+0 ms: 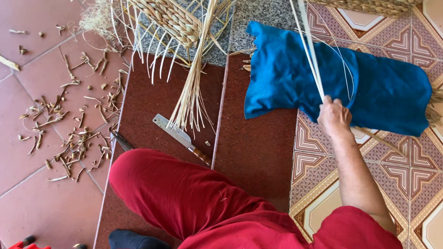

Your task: The person sits on the floor and uses a large knife to shave thin strips from bamboo sticks. They repeatedly hold a stick and draw the knife along its length to remove the outer layer, creating shavings that accumulate on the floor.

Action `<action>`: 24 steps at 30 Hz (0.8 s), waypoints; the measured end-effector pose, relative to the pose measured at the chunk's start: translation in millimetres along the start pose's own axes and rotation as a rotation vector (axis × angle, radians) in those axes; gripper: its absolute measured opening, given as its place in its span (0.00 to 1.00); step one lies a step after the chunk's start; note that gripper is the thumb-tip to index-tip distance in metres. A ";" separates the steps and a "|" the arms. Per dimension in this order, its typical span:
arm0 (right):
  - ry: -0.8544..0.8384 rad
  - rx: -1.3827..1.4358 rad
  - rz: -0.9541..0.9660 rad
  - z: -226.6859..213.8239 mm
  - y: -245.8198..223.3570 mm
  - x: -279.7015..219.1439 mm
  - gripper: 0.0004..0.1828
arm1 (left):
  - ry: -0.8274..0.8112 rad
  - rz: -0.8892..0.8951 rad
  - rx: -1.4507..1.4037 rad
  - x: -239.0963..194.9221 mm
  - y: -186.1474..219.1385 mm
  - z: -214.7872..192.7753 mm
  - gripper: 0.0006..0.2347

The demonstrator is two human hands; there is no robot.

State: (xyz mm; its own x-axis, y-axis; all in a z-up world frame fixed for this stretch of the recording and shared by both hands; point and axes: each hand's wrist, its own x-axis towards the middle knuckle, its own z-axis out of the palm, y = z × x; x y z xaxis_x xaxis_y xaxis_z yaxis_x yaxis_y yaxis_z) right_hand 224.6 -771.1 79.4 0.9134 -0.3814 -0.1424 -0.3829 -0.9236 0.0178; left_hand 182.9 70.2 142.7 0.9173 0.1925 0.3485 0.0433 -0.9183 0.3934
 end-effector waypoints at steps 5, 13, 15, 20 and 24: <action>-0.203 -0.043 0.074 -4.5 -12.2 -1.5 0.15 | 0.048 0.168 0.023 23.5 66.3 -35.3 0.08; 0.470 0.432 -0.460 -71.9 -112.6 -54.5 0.11 | 0.017 0.280 0.430 25.3 182.4 -96.4 0.09; 0.352 0.640 -0.595 -63.3 -162.7 -68.2 0.03 | 0.008 0.235 0.415 21.4 189.8 -108.7 0.08; -0.254 0.841 -0.963 26.6 -298.1 -113.4 0.07 | -0.056 -0.008 0.360 -22.0 175.3 -125.8 0.05; -0.384 0.360 -0.961 129.5 -360.2 -113.7 0.16 | 0.018 -0.231 0.346 -86.8 139.0 -151.4 0.05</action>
State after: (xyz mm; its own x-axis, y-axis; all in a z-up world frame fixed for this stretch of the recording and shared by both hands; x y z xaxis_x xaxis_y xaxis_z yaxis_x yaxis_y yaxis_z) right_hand 240.8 -390.0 -39.0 0.7722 0.5875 -0.2418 0.3915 -0.7398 -0.5471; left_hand 49.4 -21.8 295.9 0.8607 0.4107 0.3008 0.3809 -0.9116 0.1548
